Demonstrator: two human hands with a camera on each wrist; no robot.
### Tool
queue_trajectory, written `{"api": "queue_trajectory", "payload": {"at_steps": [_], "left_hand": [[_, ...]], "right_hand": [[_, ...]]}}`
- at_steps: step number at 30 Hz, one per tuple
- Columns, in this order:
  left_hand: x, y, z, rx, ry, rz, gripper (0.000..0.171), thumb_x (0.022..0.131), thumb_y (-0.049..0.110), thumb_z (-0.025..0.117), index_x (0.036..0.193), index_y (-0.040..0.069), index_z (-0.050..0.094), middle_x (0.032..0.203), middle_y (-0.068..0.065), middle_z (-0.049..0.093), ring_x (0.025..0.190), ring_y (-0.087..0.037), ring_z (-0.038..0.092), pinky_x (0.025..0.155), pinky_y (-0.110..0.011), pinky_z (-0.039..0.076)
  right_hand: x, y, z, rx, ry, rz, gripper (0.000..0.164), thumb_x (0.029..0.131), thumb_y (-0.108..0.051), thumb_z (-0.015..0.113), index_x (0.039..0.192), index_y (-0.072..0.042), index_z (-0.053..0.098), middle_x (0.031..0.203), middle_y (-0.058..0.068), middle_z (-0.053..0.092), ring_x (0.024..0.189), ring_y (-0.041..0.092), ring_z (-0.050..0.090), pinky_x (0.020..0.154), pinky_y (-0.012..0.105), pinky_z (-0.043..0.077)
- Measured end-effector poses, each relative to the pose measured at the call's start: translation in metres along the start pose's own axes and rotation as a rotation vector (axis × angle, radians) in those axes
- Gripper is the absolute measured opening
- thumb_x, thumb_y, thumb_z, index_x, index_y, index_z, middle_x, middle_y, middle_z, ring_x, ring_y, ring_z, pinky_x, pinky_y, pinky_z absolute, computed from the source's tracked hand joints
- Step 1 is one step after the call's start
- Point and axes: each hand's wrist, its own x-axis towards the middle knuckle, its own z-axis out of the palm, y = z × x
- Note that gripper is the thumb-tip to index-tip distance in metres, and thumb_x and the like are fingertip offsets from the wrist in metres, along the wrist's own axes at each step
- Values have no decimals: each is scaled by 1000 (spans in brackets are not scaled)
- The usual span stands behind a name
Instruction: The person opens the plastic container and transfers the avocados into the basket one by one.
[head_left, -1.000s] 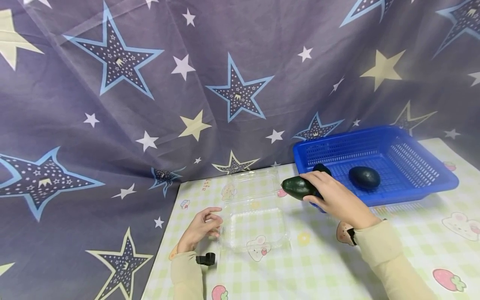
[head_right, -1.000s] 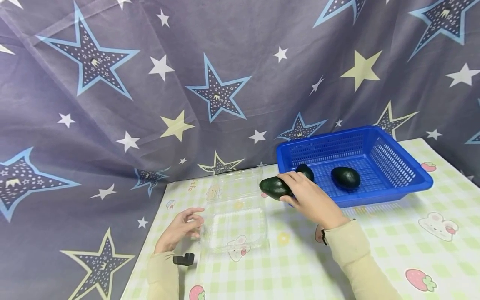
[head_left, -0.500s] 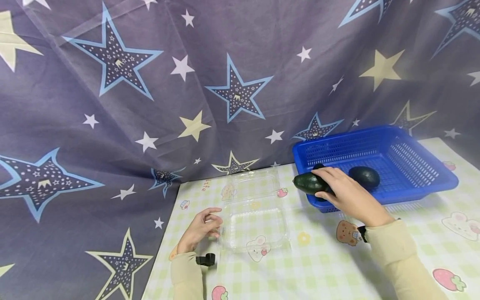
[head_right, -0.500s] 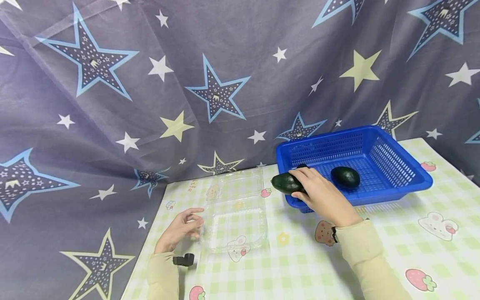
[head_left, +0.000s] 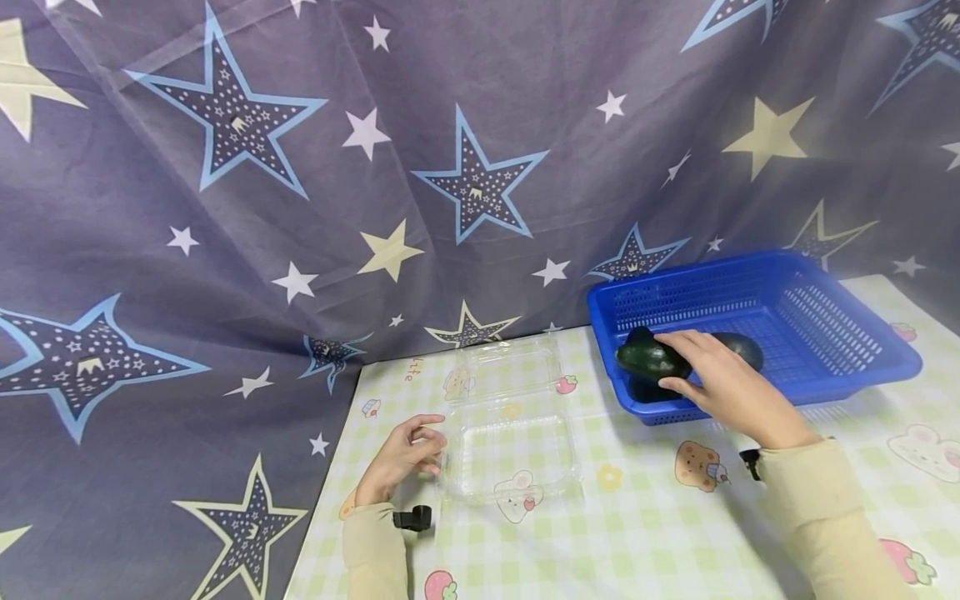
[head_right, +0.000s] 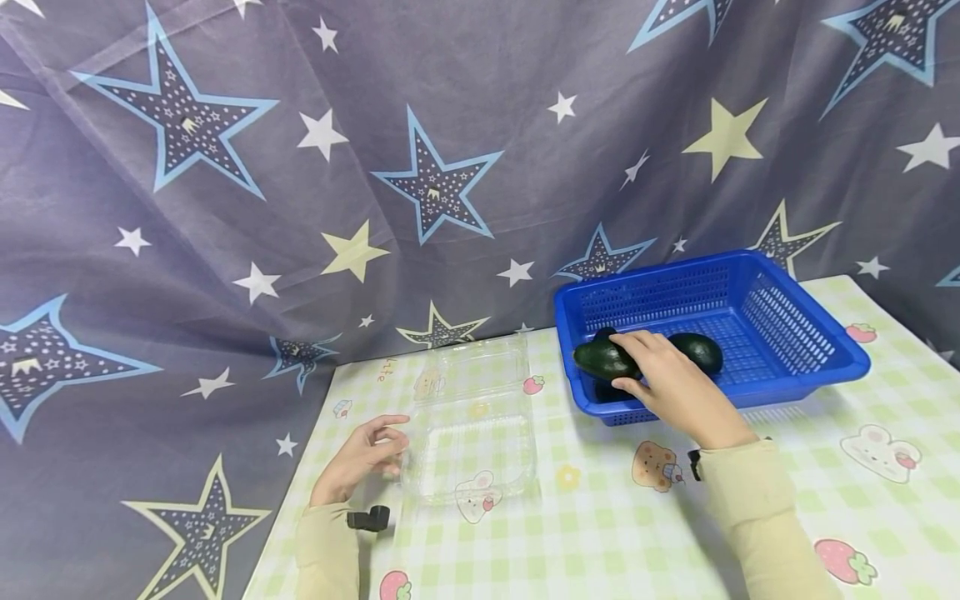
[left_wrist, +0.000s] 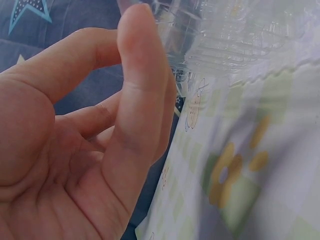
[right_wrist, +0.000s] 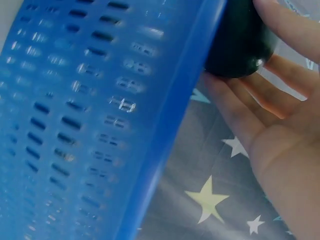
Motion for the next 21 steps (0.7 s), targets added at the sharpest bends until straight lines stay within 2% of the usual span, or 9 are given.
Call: {"api": "queue_trajectory", "payload": {"at_steps": [8,13,21], "left_hand": [[0,1,1,0,2,-3,60,96,13,66,146,-5,38,104,-13,61,69,-16,66,64,-33,63],[-1,1,2,16,15,-11,60,96,14,67,146,-4,39,103,-11,61,71,-18,65,65,-33,63],[0,0,2,19,19,-14,60,96,13,67,146,-4,39,107,-18,61,72,-19,65,66,-35,63]], "right_hand": [[-6,16,-1,-4,35,0,56,91,-17,73,138,3,51,131,25,56,124,46,49,102,65,42],[-9,24,0,-4,12,32,56,92,-18,73,138,4,50,132,28,55,123,48,48,101,68,41],[-11,33,1,-2,14,46,56,92,-19,73,138,5,51,131,30,54,122,50,47,101,70,39]]}}
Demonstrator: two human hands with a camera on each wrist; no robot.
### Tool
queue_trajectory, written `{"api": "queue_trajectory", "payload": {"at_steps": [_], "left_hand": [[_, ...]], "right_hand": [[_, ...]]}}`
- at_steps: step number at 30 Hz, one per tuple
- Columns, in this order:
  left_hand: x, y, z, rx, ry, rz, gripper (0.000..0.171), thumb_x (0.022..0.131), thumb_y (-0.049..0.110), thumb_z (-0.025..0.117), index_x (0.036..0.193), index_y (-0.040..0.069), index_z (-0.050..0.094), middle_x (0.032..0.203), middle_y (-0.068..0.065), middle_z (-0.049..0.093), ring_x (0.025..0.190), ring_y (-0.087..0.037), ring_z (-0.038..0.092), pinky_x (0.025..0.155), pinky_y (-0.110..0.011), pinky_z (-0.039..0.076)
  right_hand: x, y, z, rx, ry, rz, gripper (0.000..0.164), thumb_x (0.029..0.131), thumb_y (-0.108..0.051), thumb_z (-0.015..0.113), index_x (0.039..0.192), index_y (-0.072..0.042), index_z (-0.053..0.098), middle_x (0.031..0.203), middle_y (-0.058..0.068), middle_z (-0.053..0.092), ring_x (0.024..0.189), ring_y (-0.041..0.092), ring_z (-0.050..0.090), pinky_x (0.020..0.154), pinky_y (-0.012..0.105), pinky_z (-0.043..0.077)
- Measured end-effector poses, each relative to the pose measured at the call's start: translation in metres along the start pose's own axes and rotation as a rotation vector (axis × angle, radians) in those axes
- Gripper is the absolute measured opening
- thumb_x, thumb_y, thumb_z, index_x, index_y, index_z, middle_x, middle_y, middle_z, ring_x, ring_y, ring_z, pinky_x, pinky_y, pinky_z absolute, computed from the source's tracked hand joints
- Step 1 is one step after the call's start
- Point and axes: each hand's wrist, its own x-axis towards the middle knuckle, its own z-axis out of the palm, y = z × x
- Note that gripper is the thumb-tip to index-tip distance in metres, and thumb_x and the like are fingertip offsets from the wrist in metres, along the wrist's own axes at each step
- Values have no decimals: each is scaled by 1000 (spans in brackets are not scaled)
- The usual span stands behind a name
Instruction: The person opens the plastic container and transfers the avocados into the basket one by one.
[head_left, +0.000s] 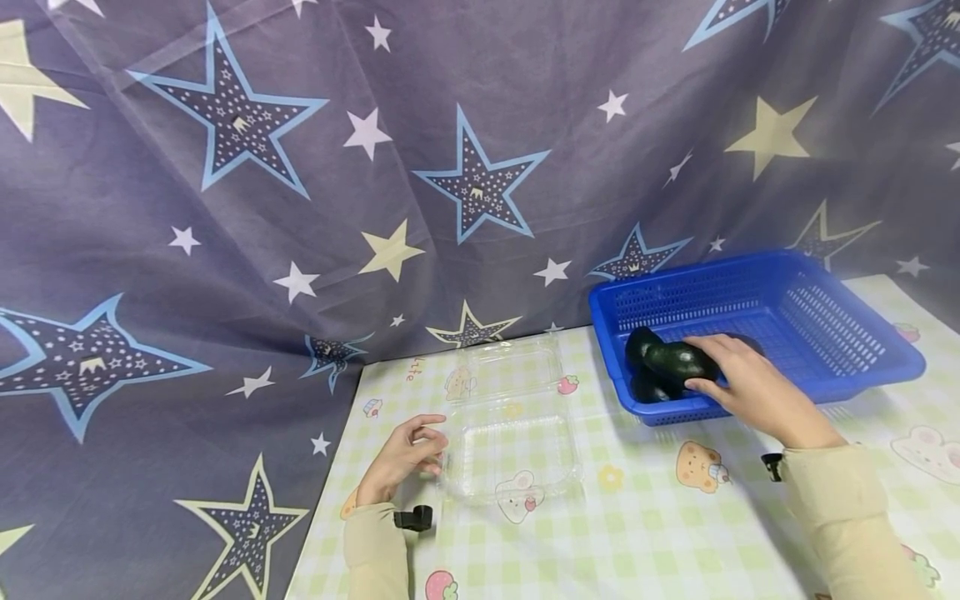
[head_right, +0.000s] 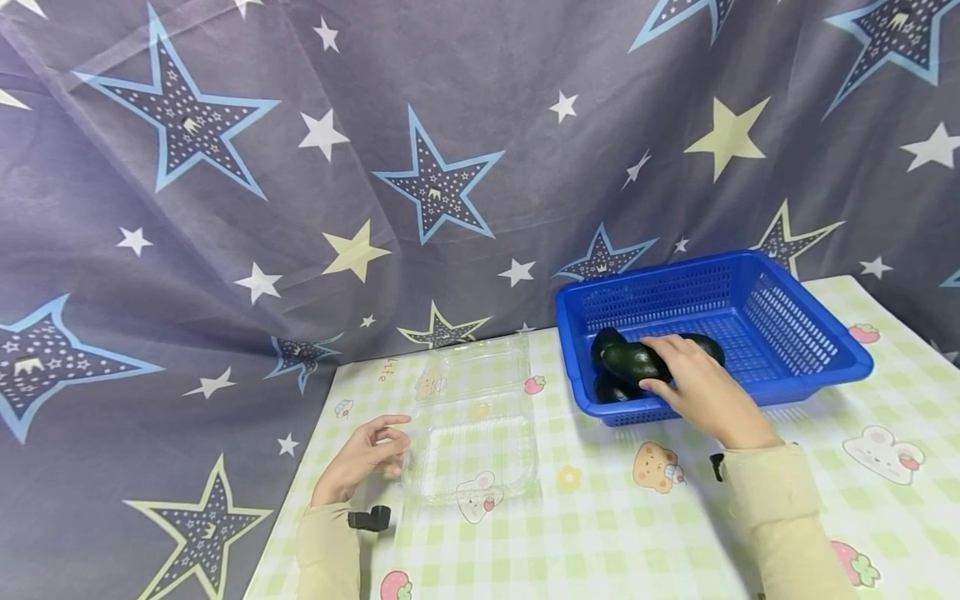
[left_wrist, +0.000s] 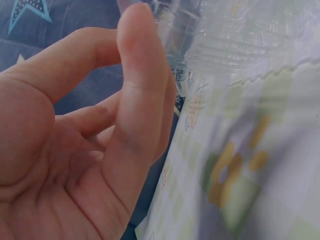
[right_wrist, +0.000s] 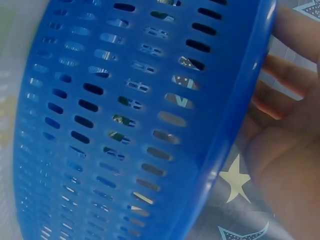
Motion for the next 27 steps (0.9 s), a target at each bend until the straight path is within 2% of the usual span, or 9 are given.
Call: {"api": "queue_trajectory", "payload": {"at_steps": [10,23,27], "left_hand": [[-1,0,-1,-12,10,-4,57,97,13,65,146,-2,41,102,-10,61,70,-18,66,65,-34,63],[-1,1,0,-10,3,-6,56,98,10,64,146,-3,39,105,-14,61,69,-16,66,66,-33,63],[-1,1,-1,-7,-2,2,58,97,13,65,147,-4,39,105,-14,61,70,-17,67,67,-36,63]], "right_hand": [[1,8,1,-2,-51,48,58,92,-19,72,138,9,49,132,33,52,123,52,47,101,68,40],[6,15,5,24,-107,117,59,93,-22,71,134,13,50,131,37,52,122,55,47,102,69,39],[7,18,6,16,-132,159,63,94,-29,69,135,14,48,131,39,51,120,56,47,100,70,39]]}}
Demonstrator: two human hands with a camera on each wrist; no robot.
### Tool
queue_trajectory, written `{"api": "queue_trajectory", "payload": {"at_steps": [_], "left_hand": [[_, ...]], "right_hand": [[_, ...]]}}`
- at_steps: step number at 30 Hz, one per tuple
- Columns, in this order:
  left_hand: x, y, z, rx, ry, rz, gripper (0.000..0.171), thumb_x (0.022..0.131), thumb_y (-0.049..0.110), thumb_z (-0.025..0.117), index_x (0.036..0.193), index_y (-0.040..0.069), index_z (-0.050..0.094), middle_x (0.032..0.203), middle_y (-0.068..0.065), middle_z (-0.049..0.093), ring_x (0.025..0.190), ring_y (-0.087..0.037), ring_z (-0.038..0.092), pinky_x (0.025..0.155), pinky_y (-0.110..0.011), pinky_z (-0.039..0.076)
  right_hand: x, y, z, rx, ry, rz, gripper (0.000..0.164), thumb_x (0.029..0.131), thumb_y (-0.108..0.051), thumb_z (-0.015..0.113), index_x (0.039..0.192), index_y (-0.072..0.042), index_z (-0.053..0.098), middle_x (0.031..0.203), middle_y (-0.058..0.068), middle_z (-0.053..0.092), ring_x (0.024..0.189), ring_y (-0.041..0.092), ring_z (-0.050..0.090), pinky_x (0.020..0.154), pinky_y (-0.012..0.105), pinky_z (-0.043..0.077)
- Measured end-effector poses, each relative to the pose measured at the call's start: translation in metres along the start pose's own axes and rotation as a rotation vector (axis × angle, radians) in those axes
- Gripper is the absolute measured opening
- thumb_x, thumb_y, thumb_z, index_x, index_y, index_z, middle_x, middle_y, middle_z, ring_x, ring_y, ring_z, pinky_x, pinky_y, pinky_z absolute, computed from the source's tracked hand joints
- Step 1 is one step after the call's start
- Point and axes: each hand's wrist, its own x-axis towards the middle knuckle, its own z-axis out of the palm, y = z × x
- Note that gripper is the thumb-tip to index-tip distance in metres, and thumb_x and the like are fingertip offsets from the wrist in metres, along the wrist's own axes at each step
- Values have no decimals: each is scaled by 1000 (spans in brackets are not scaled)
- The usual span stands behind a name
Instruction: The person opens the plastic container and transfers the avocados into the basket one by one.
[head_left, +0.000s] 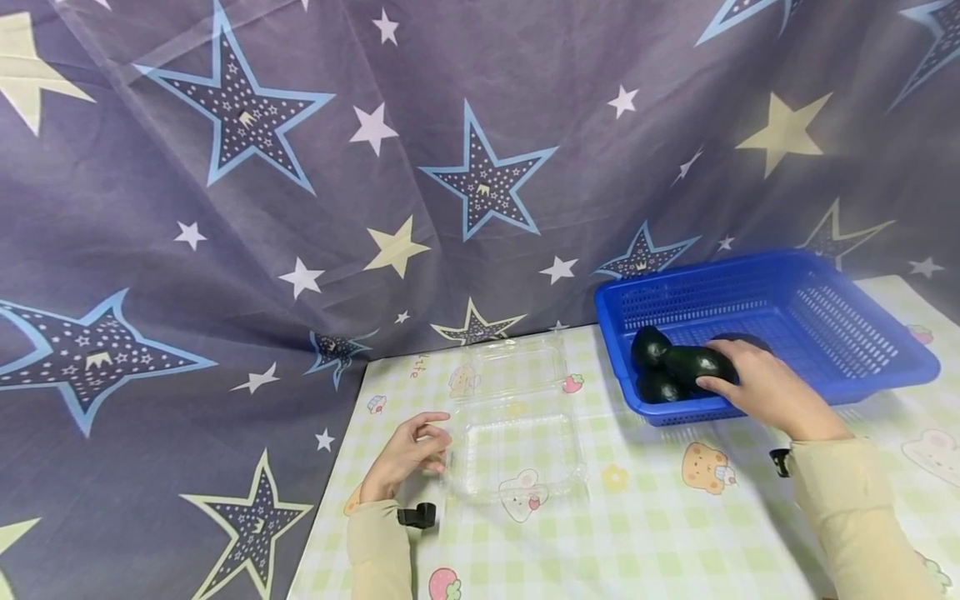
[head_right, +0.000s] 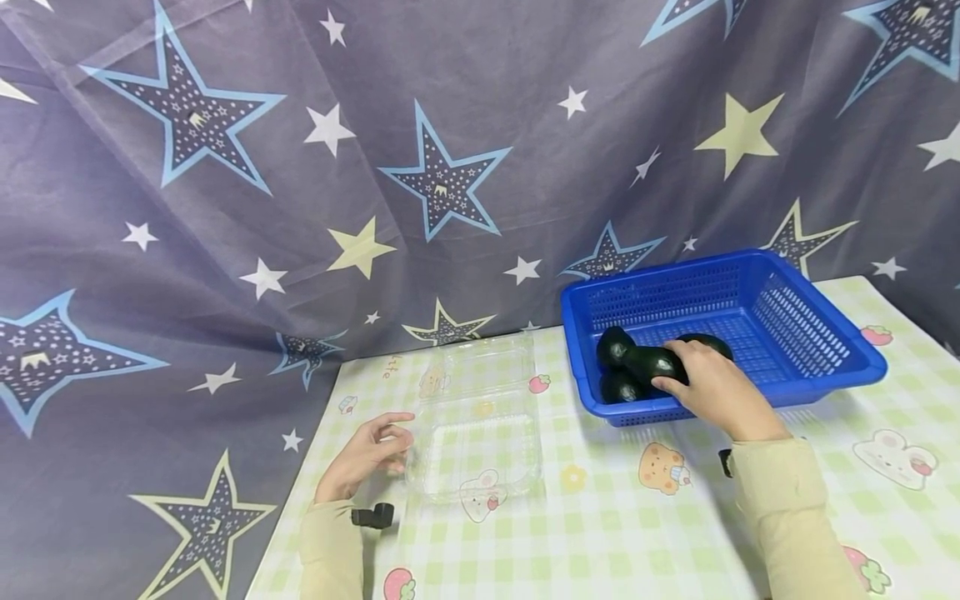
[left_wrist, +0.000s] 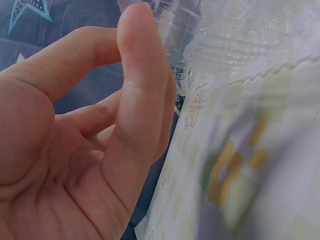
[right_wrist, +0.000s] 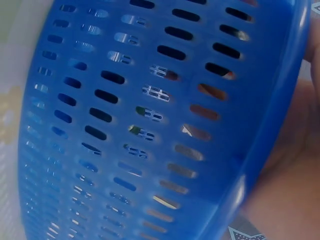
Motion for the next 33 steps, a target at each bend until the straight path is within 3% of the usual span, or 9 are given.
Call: {"api": "queue_trajectory", "payload": {"at_steps": [7,12,18,33], "left_hand": [[-1,0,1,1,-5,-3,61,96,16,67,147,-4,39,106,-16,61,69,-17,67,68,-37,64],[-1,1,1,-1,-3,0,60,96,15,67,146,-3,39,105,-15,61,70,-17,67,67,-36,63],[0,1,1,-3,-8,3,60,96,15,66,146,-4,39,105,-14,61,69,-17,67,67,-35,63],[0,2,1,-9,-5,-4,60,96,13,67,146,-5,39,103,-11,61,68,-17,66,66,-34,63]], "right_hand": [[-1,1,-3,-27,-54,69,69,97,-36,64,136,18,44,131,42,48,118,60,47,97,71,41],[-1,0,-4,-33,-95,96,61,100,-32,58,136,16,46,132,41,49,119,59,46,97,71,41],[-1,-1,-4,-44,-107,86,46,101,-26,55,129,10,57,127,36,56,117,56,50,93,70,43],[-4,-2,0,-80,-82,95,44,103,-27,52,129,7,59,133,34,51,124,54,44,95,74,40]]}}
